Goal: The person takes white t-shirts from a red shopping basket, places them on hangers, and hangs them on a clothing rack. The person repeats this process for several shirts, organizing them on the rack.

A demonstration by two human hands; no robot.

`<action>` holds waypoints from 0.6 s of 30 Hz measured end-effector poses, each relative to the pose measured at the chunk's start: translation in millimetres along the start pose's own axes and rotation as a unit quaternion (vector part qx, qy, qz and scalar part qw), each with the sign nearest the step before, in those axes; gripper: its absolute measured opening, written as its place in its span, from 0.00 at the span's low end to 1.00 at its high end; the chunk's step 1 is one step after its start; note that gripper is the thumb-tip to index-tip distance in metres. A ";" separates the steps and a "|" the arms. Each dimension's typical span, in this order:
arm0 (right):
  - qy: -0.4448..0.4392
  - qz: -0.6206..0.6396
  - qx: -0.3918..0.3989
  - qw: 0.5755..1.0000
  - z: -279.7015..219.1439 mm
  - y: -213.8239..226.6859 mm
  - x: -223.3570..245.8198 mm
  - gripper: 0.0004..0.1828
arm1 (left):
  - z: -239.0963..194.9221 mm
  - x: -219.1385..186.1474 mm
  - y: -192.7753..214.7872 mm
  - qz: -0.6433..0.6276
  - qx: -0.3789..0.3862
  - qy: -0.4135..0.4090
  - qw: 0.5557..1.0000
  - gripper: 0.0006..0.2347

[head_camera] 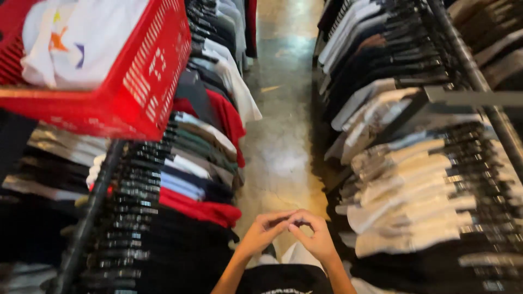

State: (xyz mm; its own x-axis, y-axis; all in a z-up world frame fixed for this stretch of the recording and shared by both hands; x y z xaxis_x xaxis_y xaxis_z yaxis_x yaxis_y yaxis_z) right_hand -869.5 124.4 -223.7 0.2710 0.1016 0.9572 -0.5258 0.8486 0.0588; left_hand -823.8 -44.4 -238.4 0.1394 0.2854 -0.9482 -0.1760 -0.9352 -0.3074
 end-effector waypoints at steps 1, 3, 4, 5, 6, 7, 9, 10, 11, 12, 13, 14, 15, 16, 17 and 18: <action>0.008 0.010 -0.001 1.000 14.2 2.7 -2.6 0.03 | 12.5 -1.5 9.4 0.022 -0.011 0.012 1.000 0.15; 0.016 0.011 0.007 1.000 36.6 10.4 -16.3 0.03 | 32.0 -5.8 19.2 0.039 -0.027 -0.013 0.999 0.14; 0.021 0.011 0.013 1.000 49.1 13.9 -24.0 0.03 | 41.8 -8.4 25.1 0.053 -0.041 -0.036 0.997 0.14; 0.025 0.014 0.019 0.999 66.2 19.4 -27.1 0.03 | 51.5 -20.0 28.1 0.056 -0.048 -0.040 0.997 0.14; 0.029 0.002 0.034 0.999 83.7 25.0 -31.2 0.03 | 60.4 -30.7 30.4 0.053 -0.060 -0.047 0.996 0.14; 0.034 -0.011 0.048 0.998 101.1 30.4 -35.9 0.03 | 69.3 -40.7 32.7 0.050 -0.071 -0.055 0.995 0.14; 0.044 -0.004 0.082 0.996 136.0 38.3 -33.8 0.04 | 91.9 -47.7 41.2 0.035 -0.100 -0.054 0.993 0.14; 0.056 -0.003 0.101 0.993 156.8 43.8 -32.3 0.04 | 106.5 -52.0 45.9 0.022 -0.111 -0.052 0.992 0.15; 0.060 0.001 0.118 0.991 182.9 49.3 -34.3 0.04 | 122.0 -46.2 55.8 0.020 -0.127 -0.061 0.990 0.15; 0.085 -0.002 0.132 0.988 203.2 55.1 -33.2 0.04 | 133.5 -39.1 61.7 0.021 -0.150 -0.066 0.986 0.14; 0.110 -0.004 0.146 0.983 223.3 60.3 -31.6 0.04 | 144.6 -32.3 67.0 0.022 -0.173 -0.071 0.982 0.14; 0.111 0.002 0.164 0.980 241.7 63.3 -33.7 0.04 | 152.7 -46.5 69.1 0.020 -0.191 -0.076 0.978 0.14; 0.128 0.006 0.190 0.973 259.1 64.9 -34.1 0.04 | 160.0 -60.0 70.6 -0.005 -0.198 -0.069 0.978 0.15; 0.150 0.006 0.215 0.965 279.5 68.4 -34.1 0.04 | 171.6 -74.6 73.0 -0.029 -0.201 -0.067 0.977 0.15; 0.155 0.009 0.231 0.960 299.2 69.9 -33.1 0.04 | 174.3 -89.7 77.1 -0.031 -0.215 -0.077 0.973 0.15; 0.162 0.024 0.274 0.948 316.2 73.3 -31.3 0.04 | 175.8 -103.2 75.0 0.071 -0.246 -0.115 0.960 0.15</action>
State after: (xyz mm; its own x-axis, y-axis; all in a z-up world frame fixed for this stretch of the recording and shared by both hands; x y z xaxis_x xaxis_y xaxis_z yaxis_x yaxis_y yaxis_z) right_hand -1171.4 19.2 -159.8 0.4235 0.3628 0.8301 -0.8591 0.4515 0.2410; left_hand -1022.7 -107.1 -177.8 -0.0798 0.1333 -0.9879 0.3114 -0.9381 -0.1517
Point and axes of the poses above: each hand's wrist, its own z-axis towards the middle knuckle, its own y-axis out of the back of the hand, x = y × z, the point moved 3 cm from there along z, towards the middle knuckle, and after that the axes turned 5 degrees about y, right-handed, at the moved point
